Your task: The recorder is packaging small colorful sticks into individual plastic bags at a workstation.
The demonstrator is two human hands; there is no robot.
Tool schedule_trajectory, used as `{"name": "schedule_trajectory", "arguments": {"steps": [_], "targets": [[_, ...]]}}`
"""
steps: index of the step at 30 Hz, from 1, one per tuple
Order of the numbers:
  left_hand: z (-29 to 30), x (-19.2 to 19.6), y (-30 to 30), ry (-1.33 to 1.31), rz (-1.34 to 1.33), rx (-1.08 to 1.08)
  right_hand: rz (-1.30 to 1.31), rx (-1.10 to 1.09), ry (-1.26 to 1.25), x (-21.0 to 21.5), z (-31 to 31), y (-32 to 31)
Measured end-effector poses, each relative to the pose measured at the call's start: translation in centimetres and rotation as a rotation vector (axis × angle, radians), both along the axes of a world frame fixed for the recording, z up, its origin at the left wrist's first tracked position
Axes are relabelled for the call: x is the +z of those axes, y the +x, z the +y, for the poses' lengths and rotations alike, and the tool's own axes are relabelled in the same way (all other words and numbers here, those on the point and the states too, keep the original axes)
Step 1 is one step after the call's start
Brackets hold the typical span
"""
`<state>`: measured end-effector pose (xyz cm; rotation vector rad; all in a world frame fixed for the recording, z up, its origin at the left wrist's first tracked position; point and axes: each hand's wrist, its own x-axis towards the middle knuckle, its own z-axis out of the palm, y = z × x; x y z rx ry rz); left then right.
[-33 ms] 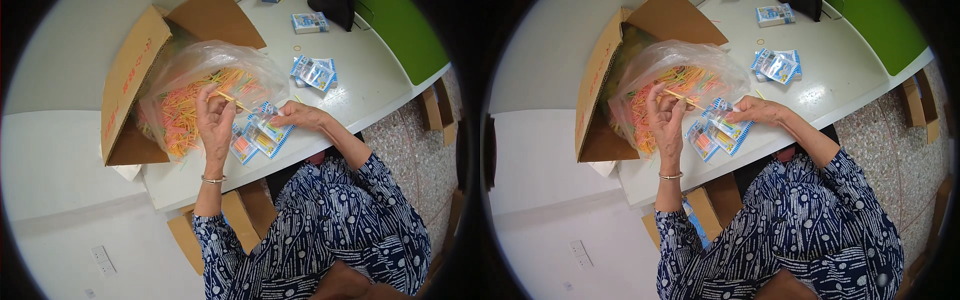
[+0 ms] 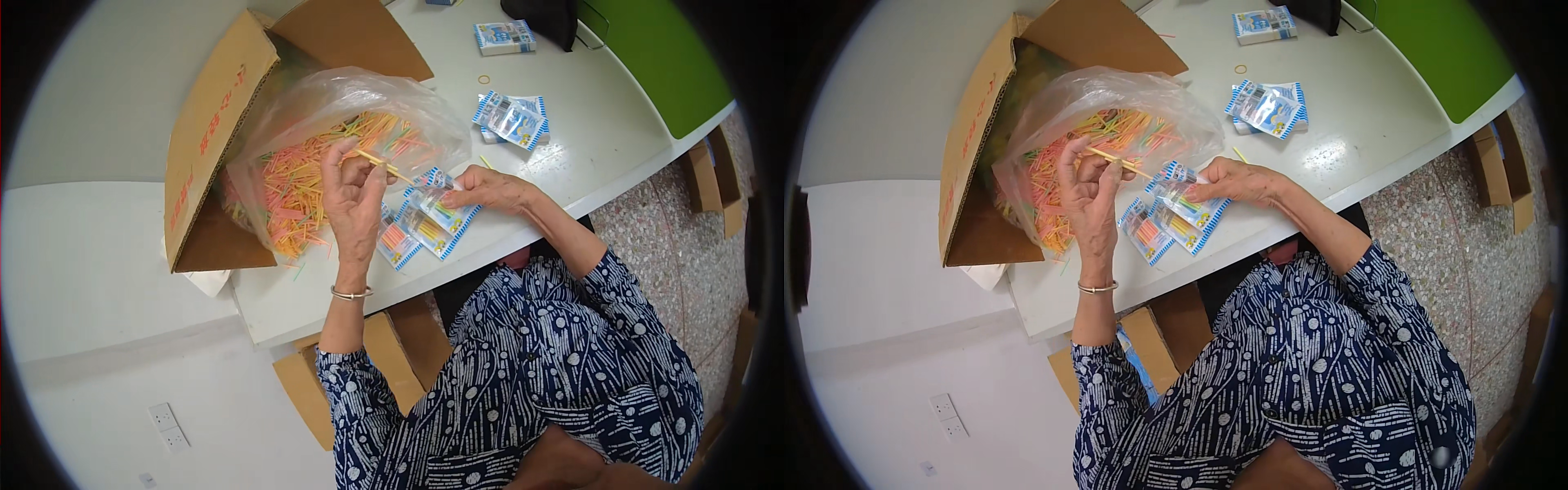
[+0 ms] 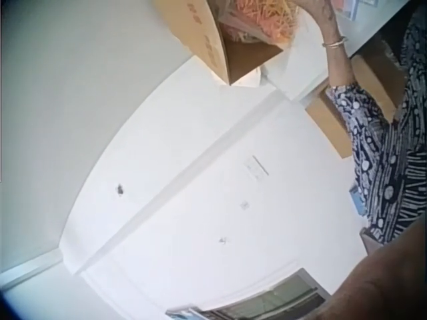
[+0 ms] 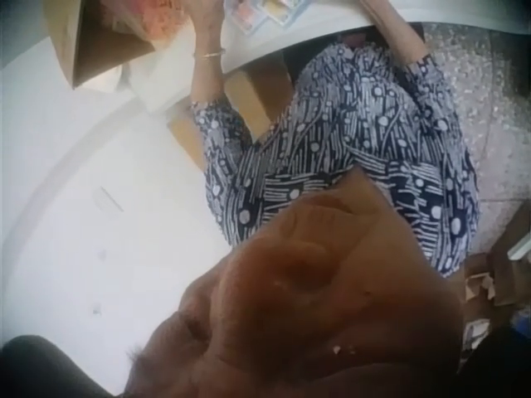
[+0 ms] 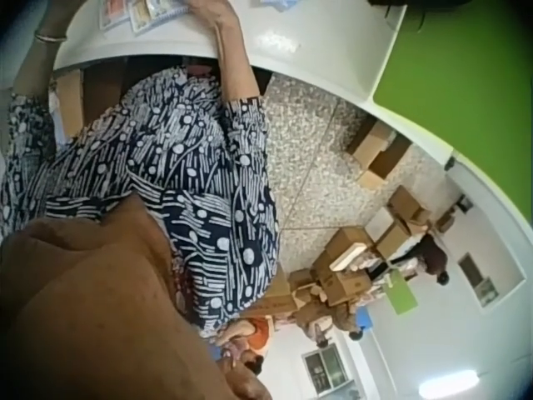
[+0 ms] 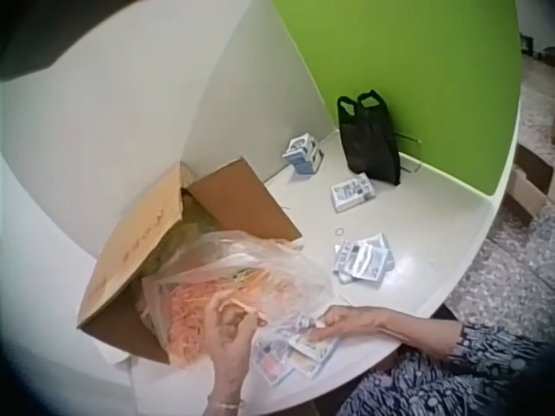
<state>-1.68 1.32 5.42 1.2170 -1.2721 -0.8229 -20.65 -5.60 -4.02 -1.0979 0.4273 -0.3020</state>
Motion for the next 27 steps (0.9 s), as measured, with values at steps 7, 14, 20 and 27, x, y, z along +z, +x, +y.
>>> {"name": "schedule_trajectory", "arguments": {"steps": [7,14,20,27], "targets": [[0.5,-2.3,-1.6,0.018,0.032,0.027,-0.026,0.029,-0.003,0.8,0.2,-0.1],[0.9,-3.6,-1.3,0.107,-0.369,-0.026,-0.054,0.021,-0.008,0.6,0.3,-0.3],[1.0,-4.6,-2.1,0.076,-0.363,-0.148,-0.083,0.014,-0.039,0.3,0.2,-0.2],[1.9,-3.8,-3.0,0.251,-0.242,-0.102,0.027,0.080,-0.164,0.9,0.2,-0.3]]}}
